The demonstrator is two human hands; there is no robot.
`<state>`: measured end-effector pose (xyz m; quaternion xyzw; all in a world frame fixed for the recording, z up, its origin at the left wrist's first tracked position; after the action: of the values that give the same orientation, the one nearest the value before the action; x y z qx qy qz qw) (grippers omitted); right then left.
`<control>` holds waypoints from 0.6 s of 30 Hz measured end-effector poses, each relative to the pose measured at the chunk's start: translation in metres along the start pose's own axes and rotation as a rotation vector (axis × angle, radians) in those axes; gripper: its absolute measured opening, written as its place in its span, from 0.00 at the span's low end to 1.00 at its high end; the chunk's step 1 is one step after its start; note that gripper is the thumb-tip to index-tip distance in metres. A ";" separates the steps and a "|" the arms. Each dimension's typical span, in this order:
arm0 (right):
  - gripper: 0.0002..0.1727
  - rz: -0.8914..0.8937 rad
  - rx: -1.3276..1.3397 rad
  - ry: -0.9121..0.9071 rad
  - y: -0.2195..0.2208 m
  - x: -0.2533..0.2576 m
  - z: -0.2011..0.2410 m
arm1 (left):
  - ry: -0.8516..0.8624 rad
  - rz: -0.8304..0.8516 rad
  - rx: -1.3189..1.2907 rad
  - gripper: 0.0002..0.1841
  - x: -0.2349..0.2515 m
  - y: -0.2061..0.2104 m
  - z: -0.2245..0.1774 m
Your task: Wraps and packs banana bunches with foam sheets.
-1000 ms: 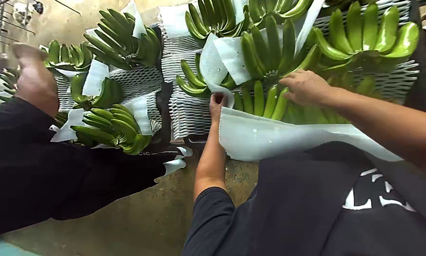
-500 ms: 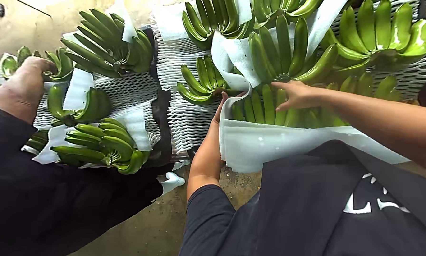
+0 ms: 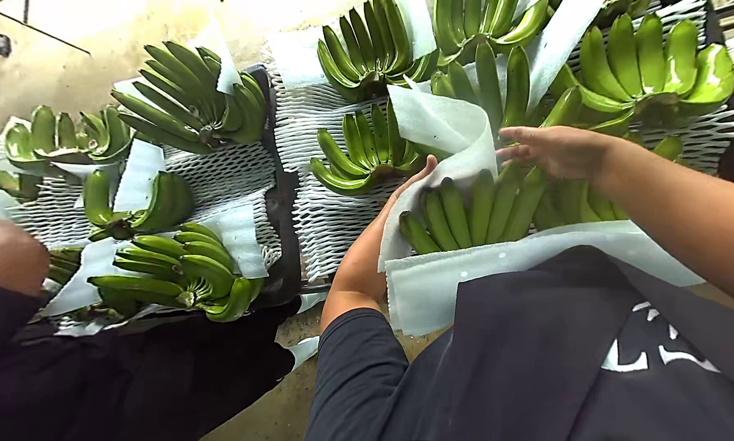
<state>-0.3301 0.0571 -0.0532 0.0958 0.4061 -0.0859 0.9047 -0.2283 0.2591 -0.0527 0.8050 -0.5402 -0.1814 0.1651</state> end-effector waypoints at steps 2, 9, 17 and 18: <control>0.33 0.075 0.039 0.026 0.013 0.006 0.002 | 0.113 0.138 0.252 0.28 -0.014 0.019 -0.029; 0.22 0.218 0.182 -0.042 0.022 0.011 0.009 | -0.075 0.022 -0.202 0.26 0.003 0.027 -0.011; 0.41 -0.532 0.263 -0.074 -0.071 -0.003 -0.011 | -0.134 -0.021 0.440 0.25 0.020 0.002 -0.007; 0.49 -0.610 0.088 -0.073 -0.078 -0.003 -0.011 | -0.182 -0.049 0.494 0.25 0.026 -0.001 -0.002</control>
<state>-0.3577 -0.0151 -0.0661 0.0053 0.3792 -0.3743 0.8462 -0.2169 0.2358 -0.0543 0.8141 -0.5611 -0.1194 -0.0901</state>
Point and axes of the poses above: each hand's wrist, its own x-axis towards the middle knuckle, its own y-axis out of the palm, z = x × y, the point moved 10 cm from there along x, towards the middle knuckle, and after that the axes turned 10 degrees about y, right-handed, at the moved point
